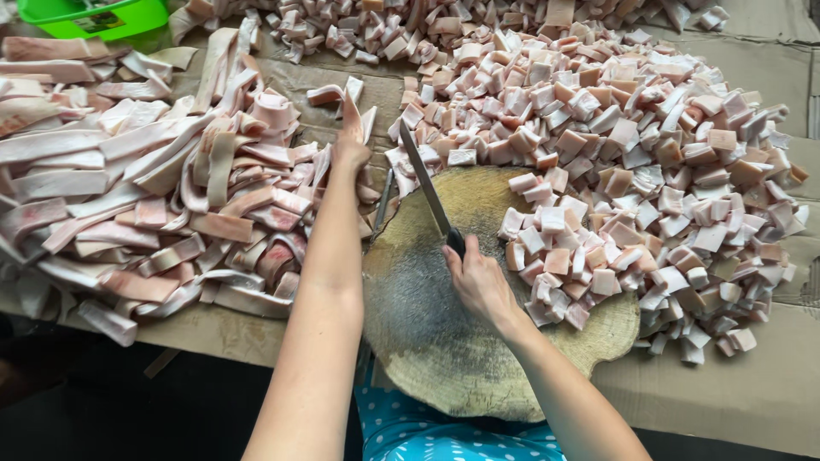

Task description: The person uses a knife to chop strips of pork skin and fat into small cubes on a wooden cutting board, moving the chopped pieces into a large pile on a cardboard surface.

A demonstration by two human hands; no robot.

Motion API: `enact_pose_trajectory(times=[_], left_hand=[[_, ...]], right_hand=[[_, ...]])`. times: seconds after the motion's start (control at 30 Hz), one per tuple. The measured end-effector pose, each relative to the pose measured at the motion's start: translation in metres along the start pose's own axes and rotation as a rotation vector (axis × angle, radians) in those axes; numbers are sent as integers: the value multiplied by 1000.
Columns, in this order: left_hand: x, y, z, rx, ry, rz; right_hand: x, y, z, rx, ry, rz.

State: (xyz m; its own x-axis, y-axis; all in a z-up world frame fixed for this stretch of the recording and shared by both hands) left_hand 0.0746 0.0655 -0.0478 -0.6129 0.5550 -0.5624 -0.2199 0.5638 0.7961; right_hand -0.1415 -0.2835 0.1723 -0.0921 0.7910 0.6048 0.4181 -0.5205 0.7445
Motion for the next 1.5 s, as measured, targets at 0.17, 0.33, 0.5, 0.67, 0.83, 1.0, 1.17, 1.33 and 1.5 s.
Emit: enact_pose_trajectory(times=[0.17,0.33,0.5,0.67,0.83,1.0,1.17,1.33,1.5], left_hand=[[42,48,-53,418,-51,-808],[18,143,-174,372,-131,-745],[-24,167,-341,90,-620,-164],[-6,119,-418,69,-832,43],[-13,133,-403,273,-457,-228],[-44,158,-390,315,-320,-190],[-79,164,-396,393,-485,-290],[-72,164,-412,497,-332,-185],[-23,157,-429,-149,-583,476]], right_hand=[[-2,-3,-7,70,-39,64],[-31,1,-44,19,-15,-22],[-49,9,-102,-56,-15,38],[-75,19,-151,-32,-135,78],[-96,20,-179,-106,-30,93],[-103,17,-193,-90,-70,83],[-109,27,-199,-98,-142,88],[-125,32,-202,-135,-151,68],[-128,31,-198,-114,-143,85]])
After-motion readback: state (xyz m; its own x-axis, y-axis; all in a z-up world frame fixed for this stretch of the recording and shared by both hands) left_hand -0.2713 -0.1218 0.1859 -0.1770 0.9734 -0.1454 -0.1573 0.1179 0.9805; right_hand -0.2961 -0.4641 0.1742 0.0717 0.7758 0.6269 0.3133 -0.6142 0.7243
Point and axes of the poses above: each hand's wrist, its own z-axis towards the middle knuckle, its own y-axis out of the back of the hand, x = y × z, the point moved 3 cm from there along z, towards the middle knuckle, and after that the axes turned 3 degrees about y, right-handed, at the moved point
